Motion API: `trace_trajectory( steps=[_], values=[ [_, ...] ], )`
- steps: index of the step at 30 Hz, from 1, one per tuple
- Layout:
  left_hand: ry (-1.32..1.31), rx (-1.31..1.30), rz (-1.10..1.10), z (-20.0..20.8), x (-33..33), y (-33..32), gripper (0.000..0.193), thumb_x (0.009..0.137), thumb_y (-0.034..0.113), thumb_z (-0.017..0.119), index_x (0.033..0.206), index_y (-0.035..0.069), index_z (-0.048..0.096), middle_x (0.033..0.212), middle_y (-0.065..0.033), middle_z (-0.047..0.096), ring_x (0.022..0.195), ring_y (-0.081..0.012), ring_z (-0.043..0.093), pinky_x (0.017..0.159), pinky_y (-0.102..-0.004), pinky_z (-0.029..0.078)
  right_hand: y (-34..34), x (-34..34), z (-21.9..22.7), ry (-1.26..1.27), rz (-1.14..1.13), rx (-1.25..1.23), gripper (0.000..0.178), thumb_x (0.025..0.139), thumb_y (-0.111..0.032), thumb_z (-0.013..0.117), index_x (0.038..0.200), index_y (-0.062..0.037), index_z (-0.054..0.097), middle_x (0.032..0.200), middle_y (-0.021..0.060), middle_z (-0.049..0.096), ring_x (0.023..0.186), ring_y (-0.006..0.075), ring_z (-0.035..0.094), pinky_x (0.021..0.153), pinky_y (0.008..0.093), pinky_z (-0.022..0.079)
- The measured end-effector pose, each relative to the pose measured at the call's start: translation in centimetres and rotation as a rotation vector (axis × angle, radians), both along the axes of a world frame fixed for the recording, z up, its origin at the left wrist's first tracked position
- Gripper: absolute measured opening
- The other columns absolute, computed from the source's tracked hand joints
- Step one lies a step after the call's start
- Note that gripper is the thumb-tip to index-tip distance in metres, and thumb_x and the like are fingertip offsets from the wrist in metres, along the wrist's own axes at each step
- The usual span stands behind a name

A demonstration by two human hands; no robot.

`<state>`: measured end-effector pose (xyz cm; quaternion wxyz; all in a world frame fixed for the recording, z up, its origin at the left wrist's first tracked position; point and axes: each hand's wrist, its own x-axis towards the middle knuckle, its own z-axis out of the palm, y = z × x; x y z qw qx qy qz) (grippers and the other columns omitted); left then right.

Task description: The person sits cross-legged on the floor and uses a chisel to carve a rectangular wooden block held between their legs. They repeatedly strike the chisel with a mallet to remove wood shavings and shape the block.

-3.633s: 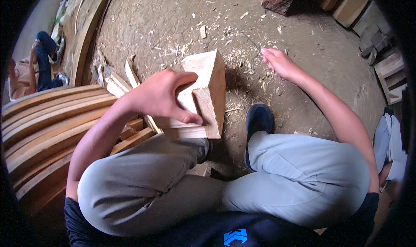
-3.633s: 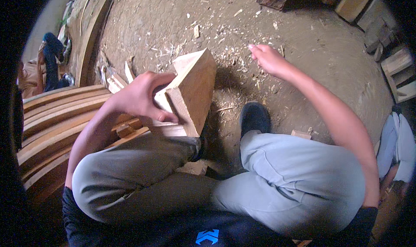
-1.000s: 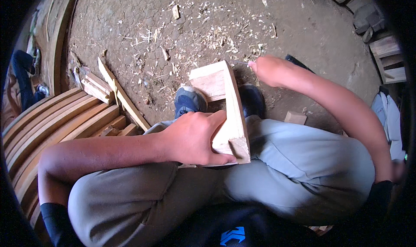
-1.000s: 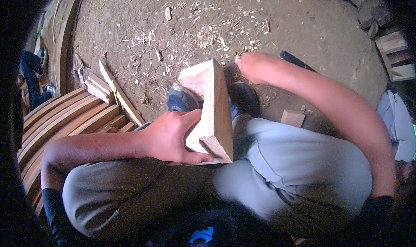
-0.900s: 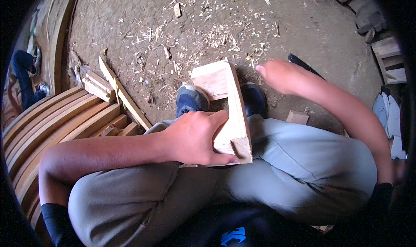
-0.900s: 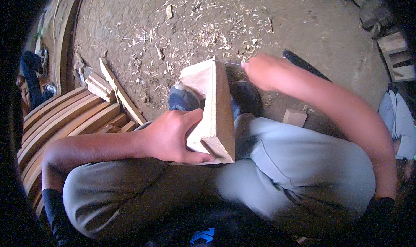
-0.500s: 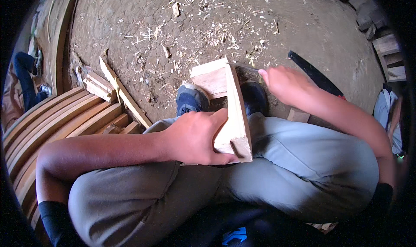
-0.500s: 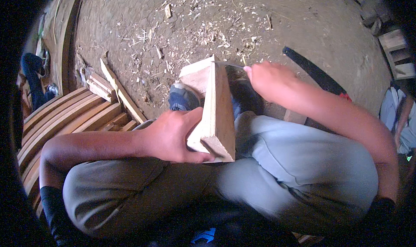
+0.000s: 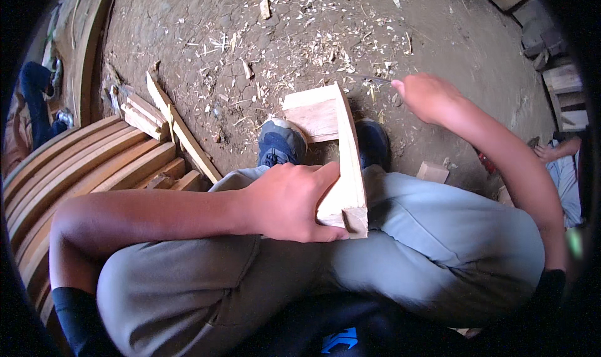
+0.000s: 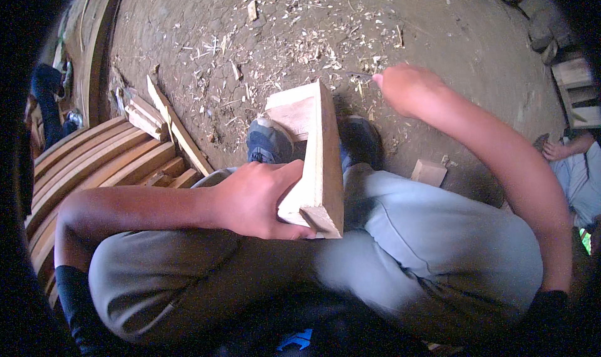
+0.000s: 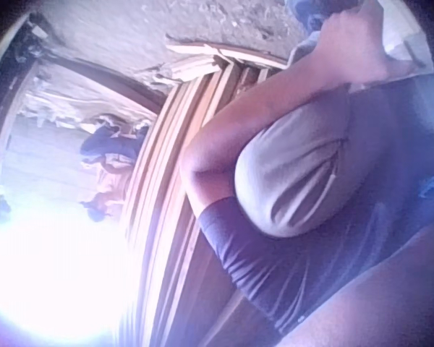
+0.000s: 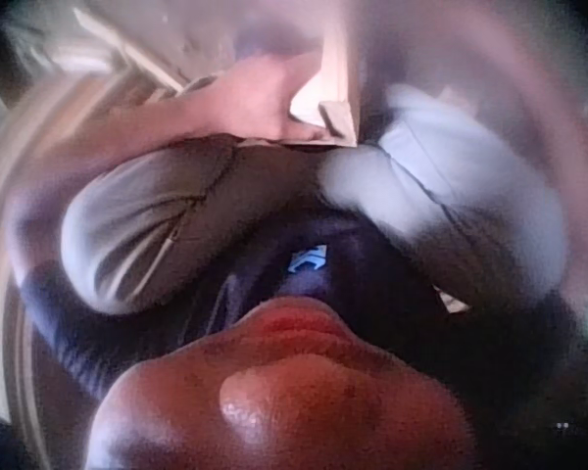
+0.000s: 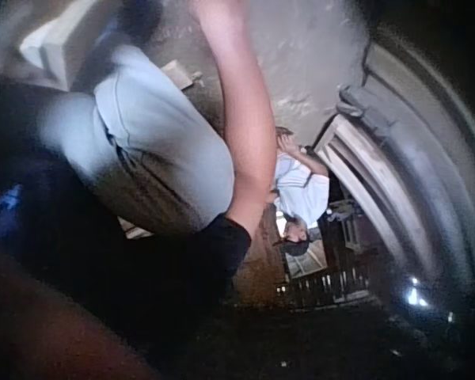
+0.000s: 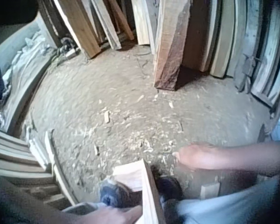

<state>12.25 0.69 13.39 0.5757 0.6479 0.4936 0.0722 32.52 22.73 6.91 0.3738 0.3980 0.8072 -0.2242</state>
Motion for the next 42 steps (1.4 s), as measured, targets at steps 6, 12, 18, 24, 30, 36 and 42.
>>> trace_trajectory(
  steps=[6,12,18,24,30,36,42],
  values=[
    [-0.004,-0.002,-0.002,-0.2,0.0,-0.4,0.064,0.079,0.046,0.080,0.112,-0.001,0.052,0.084,-0.0252,0.070,0.083,-0.0458,0.070,0.075,-0.0536,0.056,-1.2,-0.4,3.3,0.027,0.115,-0.036,0.063,0.111,-0.041,0.033,0.087,0.0062,0.067,0.089,0.0309,0.068,0.090,0.0475,0.068,0.086,0.0562,0.051],
    [-0.012,0.050,0.043,-0.2,0.1,-0.4,0.062,0.078,0.046,0.080,0.106,-0.002,0.053,0.081,-0.0258,0.069,0.081,-0.0465,0.070,0.073,-0.0537,0.056,-3.5,-1.9,3.4,-0.059,0.044,-0.072,0.056,0.110,-0.037,0.036,0.100,0.0042,0.073,0.104,0.0309,0.071,0.100,0.0469,0.069,0.090,0.0571,0.054],
    [-0.008,0.052,0.001,-0.5,0.2,-0.5,0.062,0.078,0.047,0.080,0.103,-0.003,0.053,0.078,-0.0266,0.068,0.079,-0.0472,0.069,0.072,-0.0534,0.056,-4.2,-1.6,-1.2,0.062,0.007,0.008,0.060,0.112,-0.038,0.033,0.095,0.0064,0.069,0.097,0.0321,0.070,0.096,0.0470,0.069,0.087,0.0551,0.053],
    [-0.012,0.017,-0.022,-0.4,0.1,-0.4,0.062,0.080,0.046,0.079,0.105,-0.004,0.053,0.081,-0.0262,0.069,0.080,-0.0465,0.070,0.073,-0.0529,0.056,-0.7,-3.8,-1.4,-0.025,0.114,-0.066,0.057,0.110,-0.040,0.038,0.111,0.0064,0.070,0.115,0.0313,0.069,0.108,0.0484,0.067,0.095,0.0560,0.052],
    [0.004,-0.053,-0.057,0.2,-0.1,-0.3,0.063,0.082,0.047,0.077,0.108,-0.005,0.054,0.094,-0.0260,0.071,0.089,-0.0448,0.070,0.080,-0.0516,0.056,-2.8,-5.1,5.3,-0.123,0.347,0.095,0.049,0.108,-0.035,0.042,0.101,0.0014,0.074,0.105,0.0239,0.074,0.100,0.0405,0.072,0.091,0.0506,0.056],
    [-0.027,0.039,-0.003,-0.4,0.0,-1.2,0.061,0.080,0.046,0.080,0.101,-0.003,0.052,0.081,-0.0241,0.069,0.082,-0.0467,0.070,0.073,-0.0543,0.056,-4.0,-5.1,2.6,-0.066,0.419,0.231,0.037,0.106,-0.024,0.046,0.100,-0.0031,0.076,0.101,0.0213,0.075,0.098,0.0357,0.074,0.087,0.0455,0.058],
    [-0.069,0.028,0.005,-0.8,0.0,-1.5,0.061,0.080,0.046,0.080,0.103,-0.003,0.051,0.088,-0.0250,0.070,0.087,-0.0459,0.070,0.075,-0.0536,0.056,-1.9,-5.0,1.4,-0.181,0.498,0.221,0.039,0.106,-0.024,0.045,0.103,-0.0017,0.076,0.103,0.0220,0.075,0.098,0.0382,0.074,0.087,0.0481,0.058]
  ],
)
